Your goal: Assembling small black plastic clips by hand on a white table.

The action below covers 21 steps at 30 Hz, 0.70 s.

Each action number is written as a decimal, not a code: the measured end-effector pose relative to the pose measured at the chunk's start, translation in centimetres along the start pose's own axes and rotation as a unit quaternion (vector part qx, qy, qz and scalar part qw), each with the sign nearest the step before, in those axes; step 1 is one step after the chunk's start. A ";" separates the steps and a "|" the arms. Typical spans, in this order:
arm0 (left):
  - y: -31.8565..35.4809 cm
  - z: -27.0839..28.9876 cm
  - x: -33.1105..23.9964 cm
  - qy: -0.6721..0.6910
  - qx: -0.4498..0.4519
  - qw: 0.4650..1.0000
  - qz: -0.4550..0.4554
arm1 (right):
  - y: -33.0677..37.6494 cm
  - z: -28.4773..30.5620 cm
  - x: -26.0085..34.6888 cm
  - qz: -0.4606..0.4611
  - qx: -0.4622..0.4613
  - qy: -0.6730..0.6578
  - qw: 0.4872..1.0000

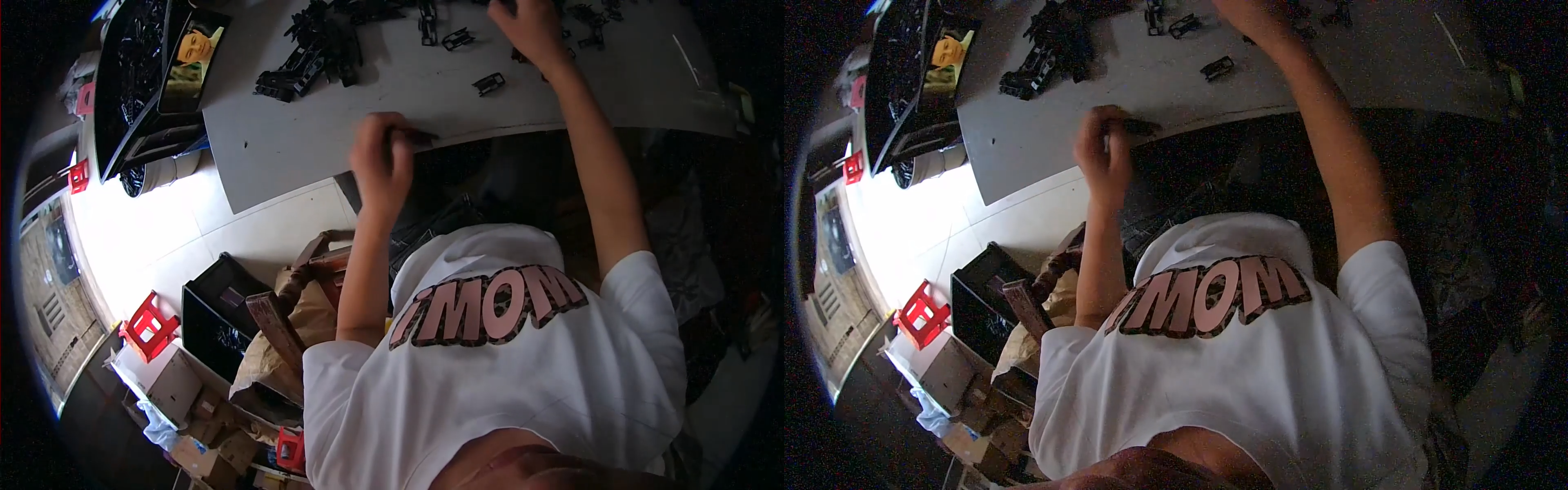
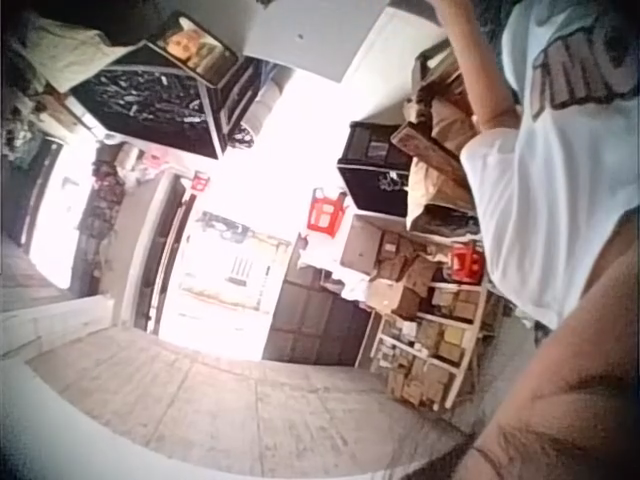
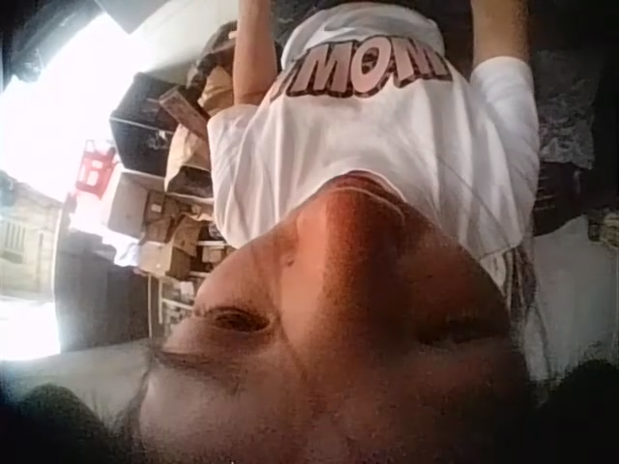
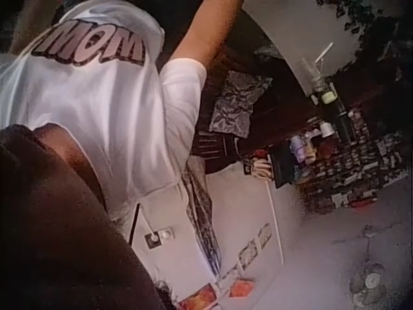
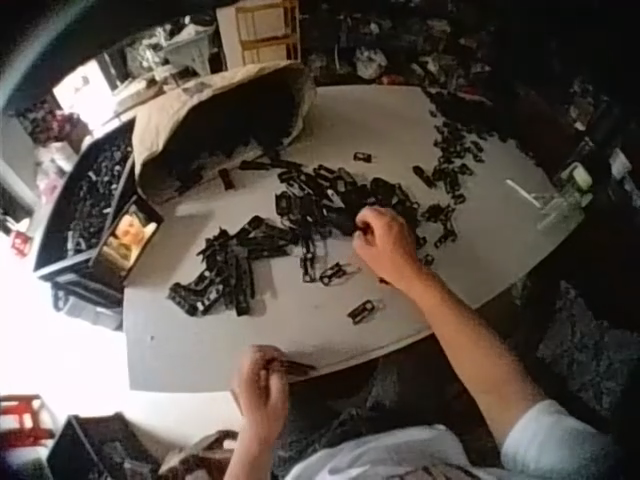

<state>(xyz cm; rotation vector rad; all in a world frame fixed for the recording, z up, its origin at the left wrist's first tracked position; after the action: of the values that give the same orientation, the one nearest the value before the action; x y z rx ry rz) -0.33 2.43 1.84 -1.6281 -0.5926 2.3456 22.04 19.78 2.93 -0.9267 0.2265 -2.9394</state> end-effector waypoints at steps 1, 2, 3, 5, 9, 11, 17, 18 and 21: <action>-0.4 -0.9 -0.2 -0.012 0.024 1.000 -0.014 | 0.7 0.3 -1.1 -0.002 -0.002 0.001 1.000; -0.3 -2.0 0.7 -0.006 0.063 0.998 -0.003 | 1.9 0.2 -2.8 -0.040 0.016 -0.109 0.993; -1.0 -2.9 0.1 -0.003 0.063 0.998 -0.004 | 3.2 0.5 -4.2 -0.077 0.030 -0.216 0.973; -2.4 -5.5 -1.0 -0.133 0.157 0.978 0.021 | 5.2 1.3 -4.9 -0.114 0.043 -0.318 0.940; -4.0 -8.5 -1.2 -0.244 0.228 0.943 -0.001 | 10.1 1.5 -3.9 -0.229 0.112 -0.313 0.915; -4.4 -9.2 -1.0 -0.297 0.269 0.915 -0.046 | 11.3 0.8 -4.8 -0.239 0.107 -0.287 0.921; -4.6 -6.1 -0.4 -0.255 0.186 0.949 -0.014 | 12.5 2.1 -3.5 -0.082 -0.038 0.064 0.994; -4.4 -5.3 -0.2 -0.184 0.182 0.965 0.044 | 12.7 2.5 -3.2 -0.082 -0.037 0.063 0.994; -3.4 -3.0 1.0 -0.062 0.119 0.990 0.051 | 12.9 3.8 -1.5 -0.043 -0.067 0.110 0.991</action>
<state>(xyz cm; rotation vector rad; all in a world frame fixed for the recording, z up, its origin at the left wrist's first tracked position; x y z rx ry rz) 2.02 6.44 1.64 -1.4480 -0.2441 2.4923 25.54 6.73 3.13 -0.6364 0.4064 -3.1392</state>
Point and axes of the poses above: each hand's wrist, its own y-axis away from the middle knuckle, its own z-axis out of the back of the hand, x = y × z, the point moved 5 cm from there along -y, towards the middle knuckle, and after that the axes turned 11 degrees about -z, right-handed, at the moved point
